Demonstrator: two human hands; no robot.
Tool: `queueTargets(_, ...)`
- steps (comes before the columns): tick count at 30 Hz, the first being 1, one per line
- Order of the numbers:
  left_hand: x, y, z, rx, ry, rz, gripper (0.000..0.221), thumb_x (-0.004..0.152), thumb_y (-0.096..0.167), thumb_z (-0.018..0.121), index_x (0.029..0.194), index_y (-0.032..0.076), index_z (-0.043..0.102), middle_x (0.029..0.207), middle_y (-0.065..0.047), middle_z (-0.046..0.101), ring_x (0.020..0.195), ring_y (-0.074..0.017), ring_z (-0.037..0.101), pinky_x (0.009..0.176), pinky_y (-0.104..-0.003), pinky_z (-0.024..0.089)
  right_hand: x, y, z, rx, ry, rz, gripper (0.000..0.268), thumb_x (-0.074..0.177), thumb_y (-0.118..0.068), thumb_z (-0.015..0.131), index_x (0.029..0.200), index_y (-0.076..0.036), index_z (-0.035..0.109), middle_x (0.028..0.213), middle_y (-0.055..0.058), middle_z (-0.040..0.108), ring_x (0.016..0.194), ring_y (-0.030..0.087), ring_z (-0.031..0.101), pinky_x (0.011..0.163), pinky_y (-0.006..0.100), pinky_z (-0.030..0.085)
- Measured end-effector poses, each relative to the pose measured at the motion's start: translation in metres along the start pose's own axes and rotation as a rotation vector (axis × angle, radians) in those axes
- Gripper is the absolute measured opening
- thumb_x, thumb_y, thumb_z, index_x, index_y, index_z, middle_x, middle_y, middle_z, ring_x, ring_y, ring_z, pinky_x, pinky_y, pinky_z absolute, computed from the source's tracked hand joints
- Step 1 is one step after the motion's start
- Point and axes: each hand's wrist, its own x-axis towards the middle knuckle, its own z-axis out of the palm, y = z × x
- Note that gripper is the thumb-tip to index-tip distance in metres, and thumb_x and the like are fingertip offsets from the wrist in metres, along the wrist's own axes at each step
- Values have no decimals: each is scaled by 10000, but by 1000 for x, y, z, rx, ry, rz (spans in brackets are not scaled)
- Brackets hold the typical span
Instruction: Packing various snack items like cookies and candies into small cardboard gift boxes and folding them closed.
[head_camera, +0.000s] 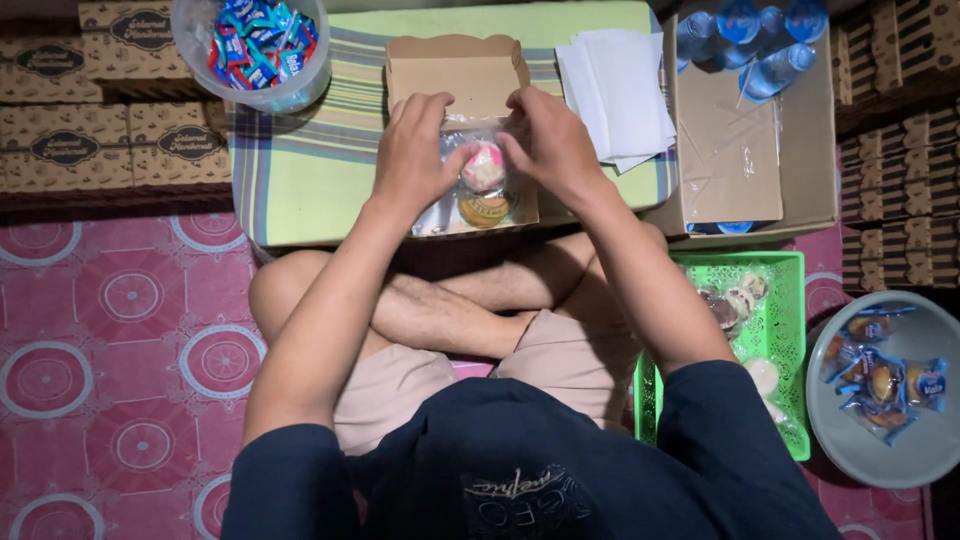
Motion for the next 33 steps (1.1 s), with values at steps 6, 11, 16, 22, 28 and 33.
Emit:
queueTargets(6,4,5,8,110,70,165,353,830,136,828,1125,10,680,1170,-151,564,999,-304,560,876,-415,481,-4,3,18,-201,29,71,441,818,-123,809,1172,-36,561,1001,123,641,851,274,643,694,390,531)
queueTargets(11,-3,8,8,-7,-60,133,388,870,155,738,1197,-37,651,1139,-170,581,1058,-335,536,945,-430,454,-1,2,1,44,-41,130,141,890,-53,722,1020,-12,689,864,99,681,780,226,610,695,338,514)
queueTargets(16,-3,4,-6,-254,-143,-75,478,849,119,768,1269,-66,636,1154,-178,510,1046,-320,584,969,-415,516,-6,9,-18,395,-210,209,103,981,-81,612,1037,-14,667,912,68,685,761,163,592,682,287,506)
queueTargets(22,-8,0,-10,-558,-207,-249,154,930,159,724,949,11,763,758,-21,698,561,-92,497,529,-240,442,-14,10,-8,406,-151,249,73,939,-50,688,1010,-36,680,713,-2,574,601,98,479,544,240,402)
queueTargets(28,-11,9,-15,-411,-251,-219,365,934,102,652,1266,84,501,821,-82,733,618,-220,637,605,-355,479,-19,-1,-8,278,-126,177,144,887,-42,652,1030,-31,669,732,49,682,621,162,602,569,288,476)
queueTargets(33,-15,-19,19,-53,-333,-61,225,954,300,629,1165,243,576,861,-47,718,980,-336,668,894,-476,465,-21,4,-3,204,-167,44,138,943,-29,706,1080,-37,700,825,207,713,760,381,718,654,443,573)
